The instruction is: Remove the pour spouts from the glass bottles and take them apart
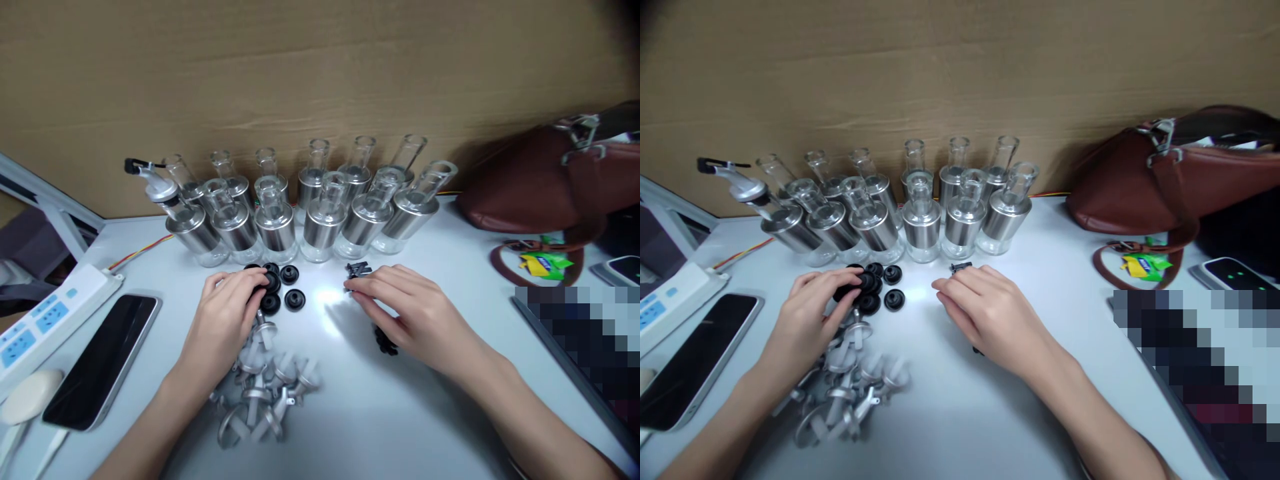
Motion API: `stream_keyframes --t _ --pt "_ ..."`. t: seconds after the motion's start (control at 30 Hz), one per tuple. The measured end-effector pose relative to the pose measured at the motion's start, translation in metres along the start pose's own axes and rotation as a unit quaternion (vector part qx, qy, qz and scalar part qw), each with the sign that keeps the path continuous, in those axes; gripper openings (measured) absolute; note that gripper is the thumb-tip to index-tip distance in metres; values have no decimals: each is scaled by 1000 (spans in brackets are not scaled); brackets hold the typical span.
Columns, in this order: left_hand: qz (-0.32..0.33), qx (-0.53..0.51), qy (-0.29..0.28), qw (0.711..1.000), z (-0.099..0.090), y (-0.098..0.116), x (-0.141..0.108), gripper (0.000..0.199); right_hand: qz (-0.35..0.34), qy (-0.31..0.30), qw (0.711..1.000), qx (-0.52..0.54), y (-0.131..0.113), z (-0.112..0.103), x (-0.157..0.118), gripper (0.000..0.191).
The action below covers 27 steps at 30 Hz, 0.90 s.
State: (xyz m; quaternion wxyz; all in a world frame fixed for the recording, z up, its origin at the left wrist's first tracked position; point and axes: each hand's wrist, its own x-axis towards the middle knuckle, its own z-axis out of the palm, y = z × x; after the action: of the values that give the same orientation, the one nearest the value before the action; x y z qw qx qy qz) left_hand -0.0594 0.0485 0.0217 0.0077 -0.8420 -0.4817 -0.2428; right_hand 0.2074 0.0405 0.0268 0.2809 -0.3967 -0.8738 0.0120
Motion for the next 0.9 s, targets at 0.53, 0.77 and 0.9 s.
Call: stream_keyframes --t 0.53,0.77,0.9 --pt "54 -29 39 997 -11 15 1 13 2 -191 959 211 -41 10 3 20" --pt "56 -43 37 997 -11 18 2 12 6 -200 943 265 -37 16 0 16" --pt "60 -56 46 996 -11 19 2 13 33 -243 910 334 -35 10 4 11"
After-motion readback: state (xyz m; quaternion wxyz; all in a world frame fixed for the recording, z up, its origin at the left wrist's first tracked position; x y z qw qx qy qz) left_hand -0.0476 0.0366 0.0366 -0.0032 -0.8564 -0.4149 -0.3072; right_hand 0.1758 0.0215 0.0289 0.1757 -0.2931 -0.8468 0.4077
